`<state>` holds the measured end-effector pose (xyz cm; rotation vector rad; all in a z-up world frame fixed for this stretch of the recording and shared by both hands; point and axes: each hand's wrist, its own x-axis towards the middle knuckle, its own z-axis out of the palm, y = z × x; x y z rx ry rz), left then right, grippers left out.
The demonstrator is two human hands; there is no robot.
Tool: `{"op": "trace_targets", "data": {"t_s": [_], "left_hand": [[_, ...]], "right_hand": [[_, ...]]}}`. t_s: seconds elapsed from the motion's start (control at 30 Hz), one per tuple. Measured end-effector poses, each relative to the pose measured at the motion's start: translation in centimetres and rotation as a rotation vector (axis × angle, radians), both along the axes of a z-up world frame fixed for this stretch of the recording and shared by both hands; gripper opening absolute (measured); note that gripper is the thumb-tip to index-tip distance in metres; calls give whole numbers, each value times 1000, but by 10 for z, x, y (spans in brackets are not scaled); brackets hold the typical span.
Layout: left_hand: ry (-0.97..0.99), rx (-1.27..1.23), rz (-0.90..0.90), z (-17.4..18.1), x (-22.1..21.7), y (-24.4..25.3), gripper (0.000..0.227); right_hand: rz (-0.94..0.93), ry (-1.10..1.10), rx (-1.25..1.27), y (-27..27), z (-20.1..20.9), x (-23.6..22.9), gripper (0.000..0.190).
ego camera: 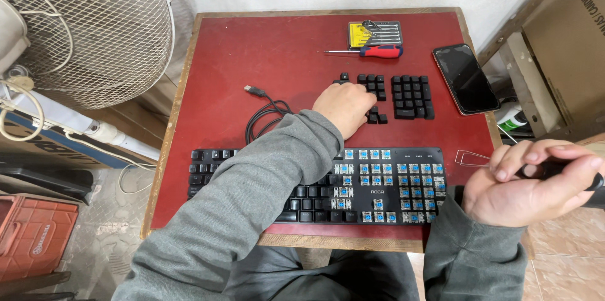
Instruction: The person uses a keycap puller to remove keycaps from a mechanical keyboard one by one. The removed keycaps are placed in organized groups on the red table surface next to the keyboard.
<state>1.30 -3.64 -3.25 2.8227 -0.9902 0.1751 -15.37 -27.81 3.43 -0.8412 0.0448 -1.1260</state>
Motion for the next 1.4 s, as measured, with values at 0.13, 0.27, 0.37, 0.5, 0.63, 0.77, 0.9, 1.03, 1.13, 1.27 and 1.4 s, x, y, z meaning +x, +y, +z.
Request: {"op": "trace_targets", "data": {"t_s": [0.13, 0.27, 0.37, 0.5, 0.63, 0.77, 0.9, 1.03, 1.13, 1.27, 1.4], "left_hand": [[-6, -47, 8, 22, -6, 10, 9], [29, -151, 42, 62, -37, 37, 20], [-21, -280, 27, 72, -82, 64, 18], [-48, -426, -40, 72, -159, 87, 23], [-46, -496, -94, 43, -224, 89, 35], [-179, -513, -25, 27, -262, 78, 47], [-259, -500, 54, 9, -274, 64, 50], [-293, -466, 94, 4, -275, 61, 42], [-311, -447, 82, 2, -275, 61, 37], [-275, -517, 38, 2, -274, 62, 35], [-250, -492, 28, 6, -272, 61, 36]], "right_hand": [[89, 15, -9, -2, 2, -3, 42], [245, 75, -209, 7, 5, -8, 57], [277, 92, -487, 19, -3, -17, 69], [423, 146, -882, 26, -13, -39, 80], [559, 90, -1130, 28, -24, -33, 78], [657, 155, -1378, 36, -22, -37, 67], [402, 229, -1428, 47, -43, -51, 51], [304, 165, -1406, 63, -46, -71, 50], [99, 351, -1372, 77, -49, -89, 40], [47, 317, -1352, 89, -48, -91, 39], [154, 122, -1347, 87, -50, -77, 45]]}}
